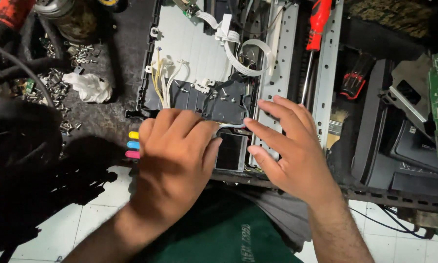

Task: Repairing a printer by cleaning internal parts with a brush and fastening components with a screwdriver.

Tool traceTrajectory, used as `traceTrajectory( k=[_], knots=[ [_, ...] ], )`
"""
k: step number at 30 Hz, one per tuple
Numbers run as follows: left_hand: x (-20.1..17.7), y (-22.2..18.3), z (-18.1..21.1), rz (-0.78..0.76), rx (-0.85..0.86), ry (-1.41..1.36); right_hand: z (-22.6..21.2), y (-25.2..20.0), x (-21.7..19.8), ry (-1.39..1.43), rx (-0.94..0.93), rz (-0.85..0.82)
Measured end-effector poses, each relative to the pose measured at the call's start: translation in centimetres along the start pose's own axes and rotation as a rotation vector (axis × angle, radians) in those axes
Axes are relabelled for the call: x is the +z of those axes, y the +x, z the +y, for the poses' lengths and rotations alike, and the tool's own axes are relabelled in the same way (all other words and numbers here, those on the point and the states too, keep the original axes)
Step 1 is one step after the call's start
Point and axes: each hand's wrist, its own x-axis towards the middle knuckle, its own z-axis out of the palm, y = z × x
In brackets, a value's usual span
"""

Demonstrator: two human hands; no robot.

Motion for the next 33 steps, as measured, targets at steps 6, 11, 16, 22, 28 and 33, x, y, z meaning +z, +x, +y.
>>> traceTrajectory(
  k=[6, 11, 16, 22, 28, 33],
  knots=[
    [1.1, 0.1, 0.2, 0.056, -0.014, 0.096, 0.4, 0.1, 0.1, -0.033, 0.008, -0.074],
    [2.0, 0.1, 0.2, 0.116, -0.039, 0.165, 0.2, 0.2, 0.0, -0.101, -0.003, -0.114],
    [2.1, 0.7, 0.3, 0.039, -0.027, 0.255, -0.8, 2.1, -0.1, -0.108, 0.002, -0.031],
    [2.2, 1.0, 0.3, -0.017, -0.035, 0.220, -1.2, 3.7, 1.2, -0.090, -0.055, 0.027],
    [2.1, 0.9, 0.4, 0.034, -0.020, 0.222, -1.7, 4.1, 1.8, -0.067, 0.016, 0.009],
    [1.4, 0.4, 0.3, 0.093, 0.005, 0.156, -1.8, 4.4, 2.0, -0.047, -0.055, 0.061]
  ],
)
